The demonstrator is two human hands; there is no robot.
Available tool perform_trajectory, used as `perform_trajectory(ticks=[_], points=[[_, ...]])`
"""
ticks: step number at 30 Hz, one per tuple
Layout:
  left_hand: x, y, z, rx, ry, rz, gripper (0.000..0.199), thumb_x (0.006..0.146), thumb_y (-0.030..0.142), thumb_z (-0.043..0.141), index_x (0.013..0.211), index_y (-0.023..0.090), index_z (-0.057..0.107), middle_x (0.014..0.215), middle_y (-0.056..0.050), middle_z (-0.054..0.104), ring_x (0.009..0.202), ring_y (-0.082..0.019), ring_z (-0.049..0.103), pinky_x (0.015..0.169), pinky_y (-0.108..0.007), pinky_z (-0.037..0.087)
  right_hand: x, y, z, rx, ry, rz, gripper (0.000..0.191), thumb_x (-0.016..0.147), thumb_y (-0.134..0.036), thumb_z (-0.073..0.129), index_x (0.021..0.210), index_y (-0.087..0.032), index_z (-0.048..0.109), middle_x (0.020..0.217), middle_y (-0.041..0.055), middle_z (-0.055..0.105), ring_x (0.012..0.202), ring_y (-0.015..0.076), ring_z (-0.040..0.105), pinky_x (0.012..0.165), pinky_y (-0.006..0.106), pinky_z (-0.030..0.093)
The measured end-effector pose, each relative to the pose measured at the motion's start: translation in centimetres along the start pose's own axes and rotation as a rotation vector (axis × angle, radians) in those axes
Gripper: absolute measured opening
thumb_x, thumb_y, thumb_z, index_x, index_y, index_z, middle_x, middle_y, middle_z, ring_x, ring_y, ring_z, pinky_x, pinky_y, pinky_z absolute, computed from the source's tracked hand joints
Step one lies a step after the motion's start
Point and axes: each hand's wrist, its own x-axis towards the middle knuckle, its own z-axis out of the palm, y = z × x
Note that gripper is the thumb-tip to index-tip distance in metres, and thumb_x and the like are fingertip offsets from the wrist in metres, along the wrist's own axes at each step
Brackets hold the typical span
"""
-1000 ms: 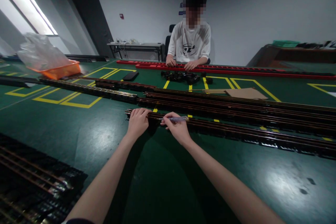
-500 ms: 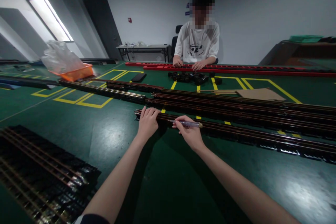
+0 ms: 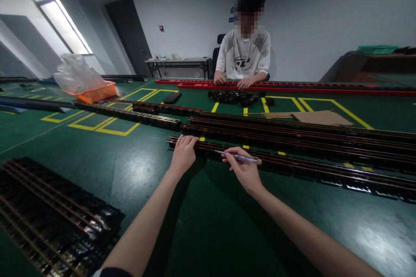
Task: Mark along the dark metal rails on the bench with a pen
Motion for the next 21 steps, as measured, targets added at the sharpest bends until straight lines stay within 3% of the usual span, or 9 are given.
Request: perform_trajectory(ticks=[12, 21], points=[[-0.02, 0.58, -0.86, -0.066, -0.123, 0.063, 0.040, 0.080, 0.022, 0.043, 0.119, 0.017, 0.053, 0.120, -0.008, 0.061, 0.115, -0.022, 0.052, 0.110, -0.045, 0.027, -0.03, -0.29, -0.06, 0.033, 0.095, -0.017, 0.022, 0.080, -0.040, 0.060, 0.081, -0.018, 0.061, 0.079, 0.0062, 0.069, 0.063, 0.0165, 0.066, 0.047, 0.023, 0.047], [0.00, 0.99, -0.47, 0.004, -0.085, 0.044, 0.034, 0.085, 0.035, 0.048, 0.114, 0.020, 0.054, 0.114, -0.007, 0.062, 0.111, -0.024, 0.054, 0.109, -0.045, 0.028, 0.07, -0.45, 0.07, -0.097, -0.054, -0.003, 0.018, 0.079, -0.035, 0.059, 0.085, -0.019, 0.064, 0.073, 0.0038, 0.069, 0.063, 0.0170, 0.067, 0.049, 0.024, 0.047]])
